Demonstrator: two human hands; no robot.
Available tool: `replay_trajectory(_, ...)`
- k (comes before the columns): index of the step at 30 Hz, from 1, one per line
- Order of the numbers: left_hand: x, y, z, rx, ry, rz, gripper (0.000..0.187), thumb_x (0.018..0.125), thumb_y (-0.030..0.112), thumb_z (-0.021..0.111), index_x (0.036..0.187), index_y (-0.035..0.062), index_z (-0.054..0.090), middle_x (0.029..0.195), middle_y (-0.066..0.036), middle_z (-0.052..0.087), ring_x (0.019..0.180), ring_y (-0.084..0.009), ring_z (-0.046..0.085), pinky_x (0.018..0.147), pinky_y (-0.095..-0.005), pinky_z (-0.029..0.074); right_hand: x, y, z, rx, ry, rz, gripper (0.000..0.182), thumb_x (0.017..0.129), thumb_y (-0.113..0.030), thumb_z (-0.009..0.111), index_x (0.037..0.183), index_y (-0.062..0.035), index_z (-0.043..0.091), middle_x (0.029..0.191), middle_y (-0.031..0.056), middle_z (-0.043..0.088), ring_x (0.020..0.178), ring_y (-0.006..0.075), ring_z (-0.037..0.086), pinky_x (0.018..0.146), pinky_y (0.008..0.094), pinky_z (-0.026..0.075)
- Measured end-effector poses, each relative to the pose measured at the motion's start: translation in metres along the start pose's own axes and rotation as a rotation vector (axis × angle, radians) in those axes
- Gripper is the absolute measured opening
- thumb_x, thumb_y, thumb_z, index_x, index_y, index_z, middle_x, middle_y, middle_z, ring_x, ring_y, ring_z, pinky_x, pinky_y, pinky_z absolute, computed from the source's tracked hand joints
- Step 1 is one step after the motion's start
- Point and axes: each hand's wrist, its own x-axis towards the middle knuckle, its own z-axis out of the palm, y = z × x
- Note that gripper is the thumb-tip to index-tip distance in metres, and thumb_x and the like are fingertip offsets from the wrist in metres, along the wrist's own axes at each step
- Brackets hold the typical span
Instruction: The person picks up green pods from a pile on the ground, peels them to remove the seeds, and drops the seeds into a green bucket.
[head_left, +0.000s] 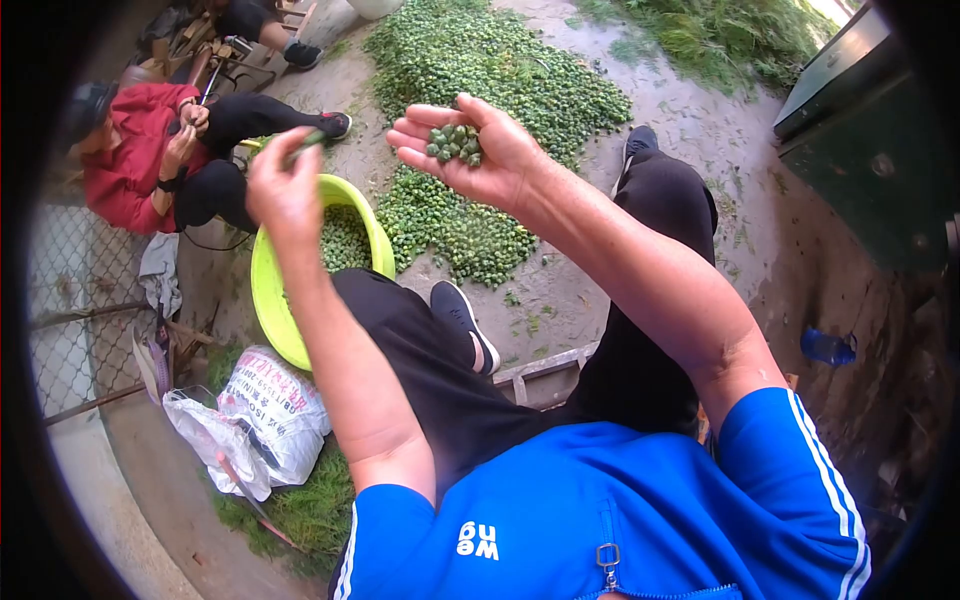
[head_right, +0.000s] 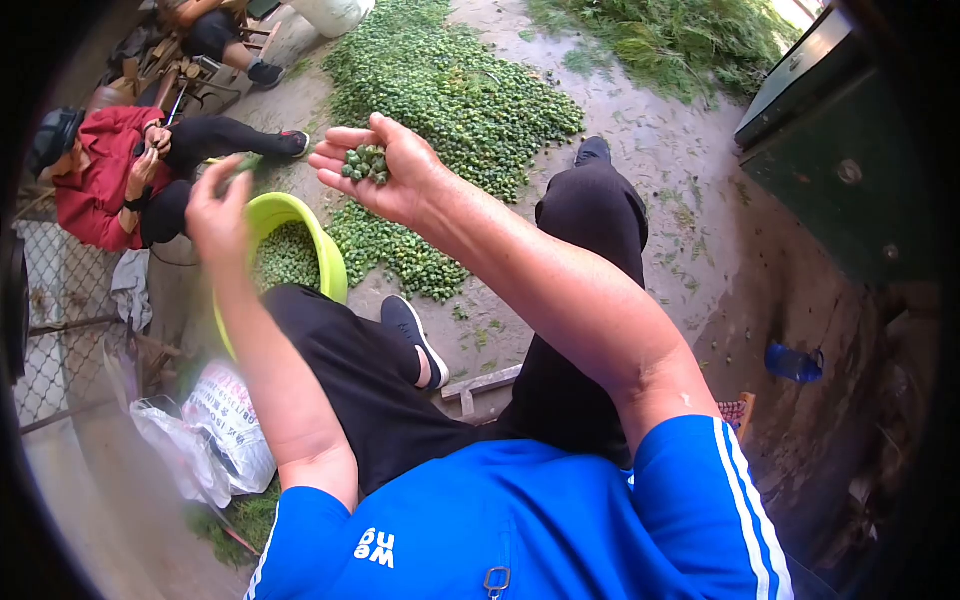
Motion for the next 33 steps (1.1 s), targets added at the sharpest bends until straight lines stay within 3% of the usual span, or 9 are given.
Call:
replay_trajectory(2,-0.005,-0.038,-0.025,0.566,0.176,0.109,0.035,0.075,0.011,0.072,0.109,0.0103,0.065,0.118,-0.015,0.056,0.107,-0.0284,0.056,0.091,-0.0368,0.045,-0.001,-0.002,0.002,0.023,-0.123,-0.054,0.059,0.102,-0.037,0.019,0.133,0.0118,0.032,0.136,0.0311,0.035,0.128,0.0420,0.037,0.106,0.0509,0.037)
replay_trajectory(5,-0.011,-0.026,-0.028,0.624,0.280,0.158,0.042,0.073,0.016,0.074,0.113,0.0107,0.063,0.125,-0.018,0.051,0.115,-0.0348,0.048,0.097,-0.0426,0.039,-0.001,-0.002,0.003,0.063,-0.188,-0.060,0.062,0.101,-0.040,0.017,0.133,0.0110,0.032,0.138,0.0309,0.034,0.128,0.0414,0.038,0.107,0.0512,0.035)
replay_trajectory(6,-0.008,-0.014,-0.024,0.511,0.278,0.248,0.037,0.077,0.011,0.071,0.113,0.0094,0.063,0.120,-0.014,0.055,0.106,-0.0269,0.056,0.090,-0.0362,0.045,-0.002,-0.001,0.004,0.072,-0.208,-0.073,0.063,0.101,-0.041,0.017,0.133,0.0106,0.031,0.138,0.0308,0.034,0.128,0.0410,0.038,0.107,0.0511,0.035)
replay_trajectory(8,-0.011,0.009,-0.005,-0.121,0.056,0.055,0.032,0.081,0.004,0.067,0.112,0.0070,0.063,0.113,-0.009,0.058,0.093,-0.0159,0.060,0.079,-0.0267,0.049,0.001,0.001,0.002,0.072,-0.235,-0.066,0.064,0.101,-0.043,0.016,0.134,0.0099,0.031,0.139,0.0309,0.032,0.129,0.0403,0.037,0.107,0.0509,0.035)
replay_trajectory(10,-0.020,0.031,0.019,-0.593,-0.110,0.021,0.030,0.082,-0.002,0.063,0.111,0.0059,0.064,0.105,-0.003,0.058,0.081,-0.0078,0.058,0.070,-0.0197,0.048,0.001,0.003,0.006,0.074,-0.202,-0.079,0.064,0.101,-0.043,0.016,0.131,0.0098,0.036,0.134,0.0303,0.039,0.125,0.0402,0.041,0.107,0.0510,0.036)
replay_trajectory(13,-0.029,0.057,0.035,-0.498,-0.236,0.102,0.033,0.081,-0.002,0.063,0.114,0.0051,0.063,0.104,-0.004,0.058,0.077,-0.0093,0.056,0.069,-0.0227,0.048,0.005,0.006,0.004,0.107,-0.124,-0.044,0.061,0.101,-0.043,0.019,0.122,0.0080,0.046,0.122,0.0273,0.049,0.112,0.0371,0.051,0.099,0.0489,0.042)
replay_trajectory(19,-0.032,0.068,0.044,-0.342,-0.357,0.206,0.039,0.079,-0.002,0.060,0.117,0.0064,0.061,0.102,-0.006,0.055,0.073,-0.0119,0.054,0.068,-0.0245,0.047,0.011,0.007,-0.002,0.075,-0.115,-0.040,0.059,0.100,-0.043,0.022,0.112,0.0058,0.053,0.109,0.0238,0.055,0.106,0.0338,0.053,0.097,0.0479,0.044)
replay_trajectory(25,-0.035,0.074,0.043,-0.314,-0.424,0.168,0.037,0.077,0.001,0.061,0.114,0.0065,0.063,0.097,-0.006,0.053,0.069,-0.0103,0.051,0.065,-0.0244,0.046,0.007,0.010,-0.004,0.017,-0.108,-0.044,0.058,0.101,-0.041,0.022,0.114,0.0055,0.053,0.112,0.0214,0.054,0.107,0.0316,0.051,0.099,0.0461,0.042)
replay_trajectory(33,-0.039,0.073,0.046,-0.390,-0.467,0.073,0.026,0.072,0.000,0.066,0.097,0.0039,0.062,0.094,-0.005,0.056,0.061,-0.0087,0.053,0.057,-0.0233,0.046,0.006,0.009,-0.004,-0.025,-0.077,-0.082,0.058,0.101,-0.040,0.019,0.119,0.0062,0.050,0.115,0.0204,0.055,0.107,0.0295,0.051,0.096,0.0454,0.043)
